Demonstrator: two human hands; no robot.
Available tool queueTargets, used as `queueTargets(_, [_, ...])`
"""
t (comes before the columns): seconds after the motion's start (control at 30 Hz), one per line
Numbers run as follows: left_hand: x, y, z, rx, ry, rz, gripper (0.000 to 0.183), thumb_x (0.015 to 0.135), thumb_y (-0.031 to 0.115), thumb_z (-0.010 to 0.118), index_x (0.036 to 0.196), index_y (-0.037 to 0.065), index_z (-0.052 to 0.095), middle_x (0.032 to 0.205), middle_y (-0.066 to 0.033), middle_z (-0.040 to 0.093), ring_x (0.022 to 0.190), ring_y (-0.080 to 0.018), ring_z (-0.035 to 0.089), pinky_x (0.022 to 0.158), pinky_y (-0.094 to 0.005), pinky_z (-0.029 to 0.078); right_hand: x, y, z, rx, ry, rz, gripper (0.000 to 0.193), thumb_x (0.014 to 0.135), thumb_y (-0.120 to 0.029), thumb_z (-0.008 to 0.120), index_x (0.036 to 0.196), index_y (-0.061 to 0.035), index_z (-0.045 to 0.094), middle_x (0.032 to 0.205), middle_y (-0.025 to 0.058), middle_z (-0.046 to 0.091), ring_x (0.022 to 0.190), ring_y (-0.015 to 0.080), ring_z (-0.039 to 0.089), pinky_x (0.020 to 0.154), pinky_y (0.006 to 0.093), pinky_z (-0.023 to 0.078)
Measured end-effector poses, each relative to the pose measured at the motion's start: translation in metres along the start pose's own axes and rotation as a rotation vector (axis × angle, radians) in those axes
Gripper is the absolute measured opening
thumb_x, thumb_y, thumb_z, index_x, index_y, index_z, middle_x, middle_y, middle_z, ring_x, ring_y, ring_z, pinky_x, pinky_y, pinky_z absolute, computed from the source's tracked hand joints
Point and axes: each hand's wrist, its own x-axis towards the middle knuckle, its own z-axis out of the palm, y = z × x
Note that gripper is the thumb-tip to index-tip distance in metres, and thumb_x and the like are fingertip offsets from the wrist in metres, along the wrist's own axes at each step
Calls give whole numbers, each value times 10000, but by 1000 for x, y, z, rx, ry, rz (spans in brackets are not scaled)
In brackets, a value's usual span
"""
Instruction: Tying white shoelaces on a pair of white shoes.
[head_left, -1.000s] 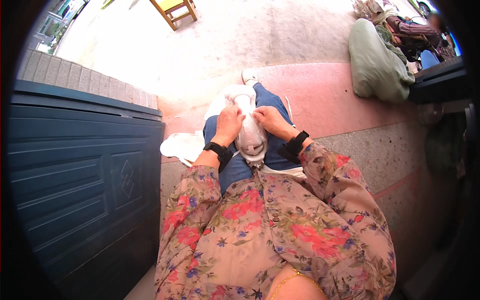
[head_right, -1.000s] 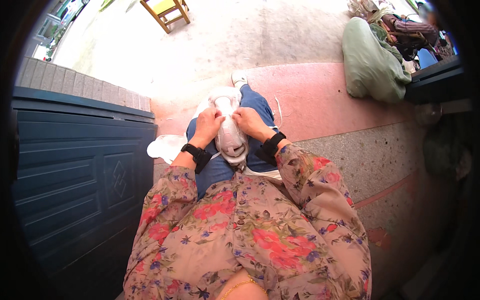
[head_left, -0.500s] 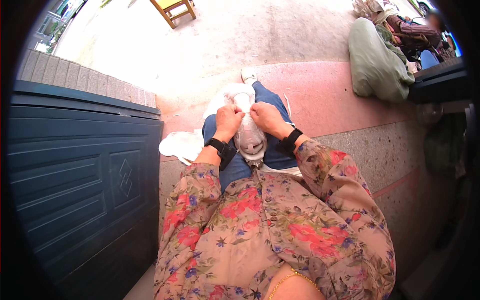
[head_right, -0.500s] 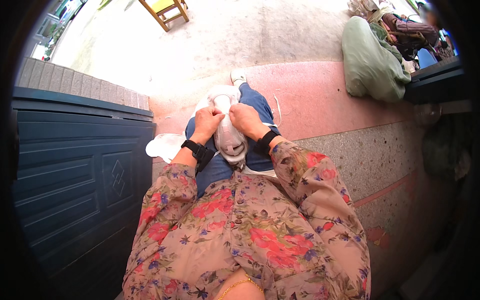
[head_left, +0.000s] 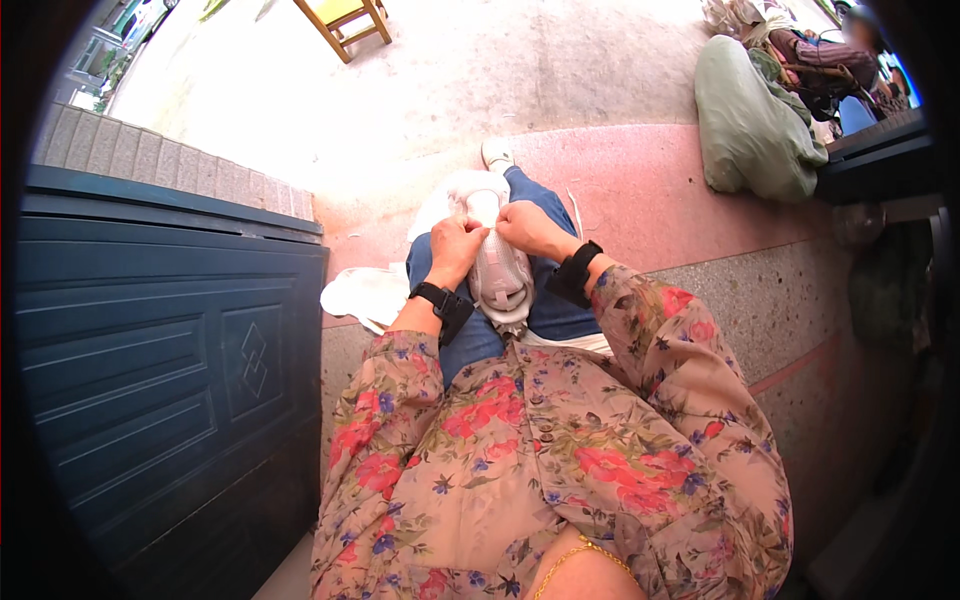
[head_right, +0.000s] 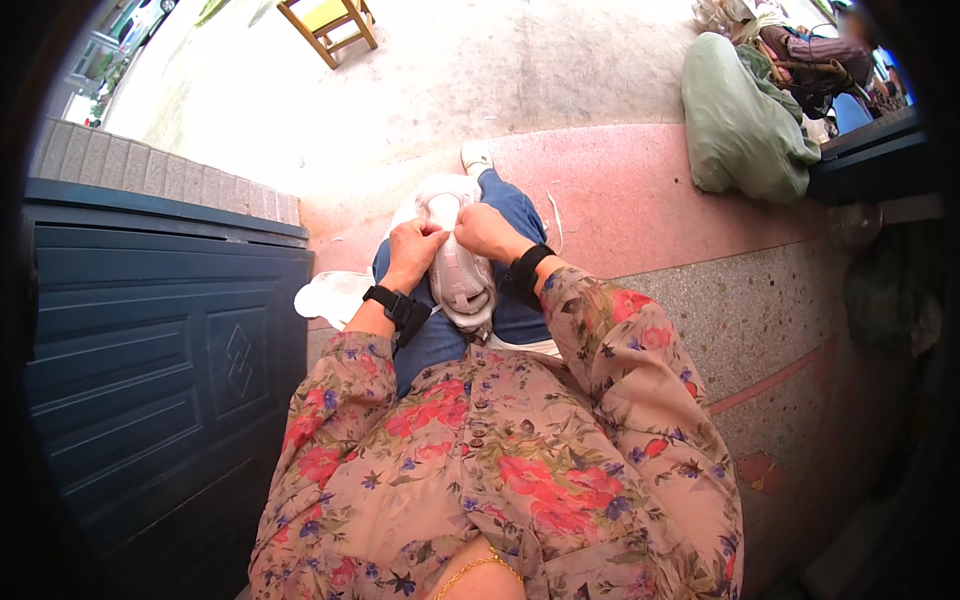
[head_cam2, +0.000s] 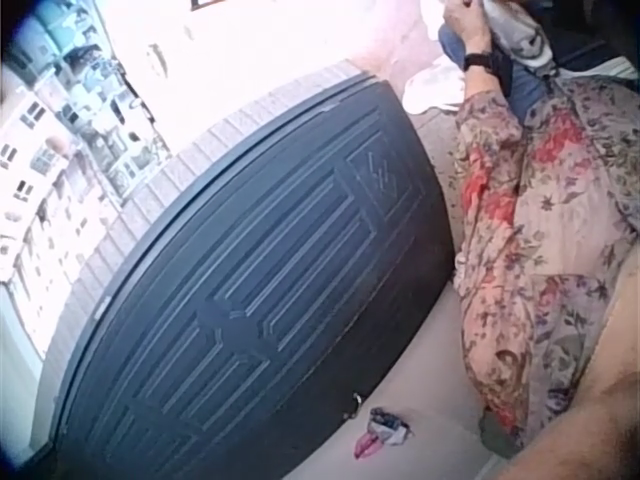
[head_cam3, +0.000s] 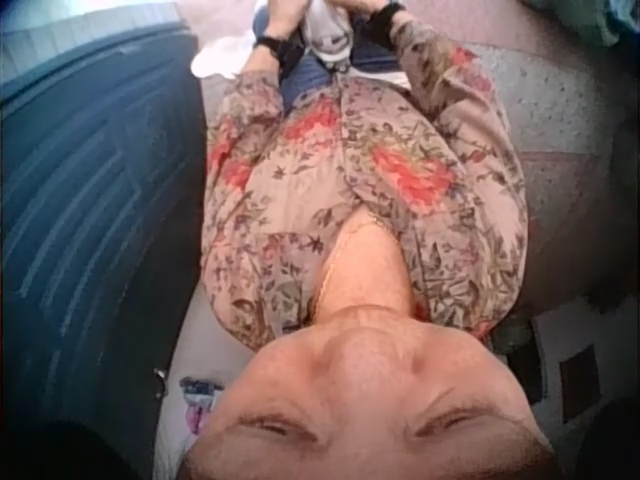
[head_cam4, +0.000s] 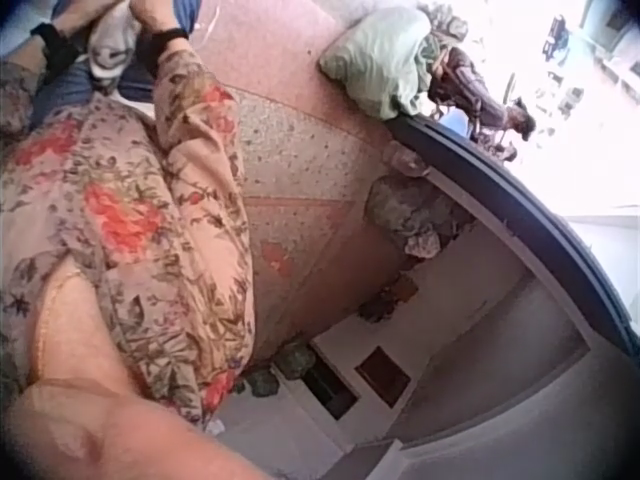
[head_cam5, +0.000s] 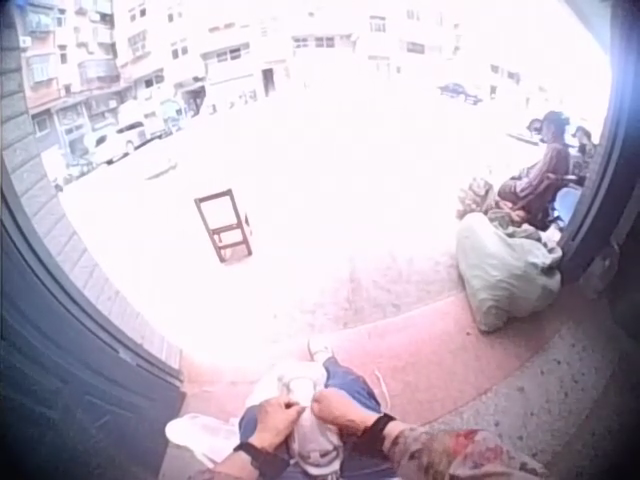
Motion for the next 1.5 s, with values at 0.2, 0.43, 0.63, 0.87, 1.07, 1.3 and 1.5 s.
queueTargets(0.2, [-1, 2, 1, 31, 6, -13, 199, 651, 226, 671, 725, 42, 664, 695, -133, 636, 660, -247, 624, 630, -323, 482, 0, -10, -1, -322, -90, -49, 160, 700, -99, 504, 690, 25, 604, 679, 215, 594, 690, 366, 594, 639, 410, 470])
queueTargets(0.43, [-3, 4, 0, 77, 37, 20, 191, 654, 224, 671, 718, 45, 662, 695, -133, 635, 662, -254, 622, 633, -330, 482, 5, 1, -6, 179, -168, 164, 209, 710, -143, 503, 738, 35, 609, 694, 240, 584, 675, 350, 596, 598, 406, 454])
queueTargets(0.63, [-1, 2, 1, 80, 48, -5, 193, 658, 221, 673, 707, 36, 653, 683, -139, 631, 654, -261, 619, 630, -337, 481, -4, -2, 13, -233, 55, -194, 161, 739, -109, 499, 694, 7, 601, 715, 211, 587, 709, 362, 581, 641, 435, 456])
queueTargets(0.87, [-8, -7, -4, 84, 57, 84, 234, 693, 194, 659, 813, -6, 637, 751, -155, 636, 688, -242, 621, 648, -315, 481, -9, -2, 6, -51, 224, -148, 140, 749, -75, 497, 780, -24, 623, 807, 206, 597, 824, 337, 575, 708, 423, 448])
queueTargets(1.07, [-7, -6, -7, 128, -30, 125, 256, 721, 178, 640, 885, -18, 635, 804, -168, 640, 743, -225, 631, 683, -301, 486, -4, 6, 17, 28, 203, -143, 145, 747, -60, 503, 833, -10, 608, 821, 214, 598, 834, 352, 574, 730, 409, 449])
queueTargets(1.3, [-2, -6, -10, 259, -50, 282, 195, 721, 159, 625, 847, 11, 643, 766, -172, 622, 713, -292, 613, 664, -343, 482, -8, -13, 26, 158, 323, 51, 120, 754, -87, 543, 822, 0, 590, 803, 197, 605, 781, 327, 598, 678, 374, 470])
queueTargets(1.5, [8, -14, -11, 355, -84, 482, 156, 728, 164, 618, 768, 13, 608, 753, -178, 594, 740, -331, 578, 659, -384, 457, -14, -19, 20, 80, 269, 138, 150, 750, -113, 562, 861, -19, 599, 766, 177, 615, 756, 313, 606, 672, 368, 473])
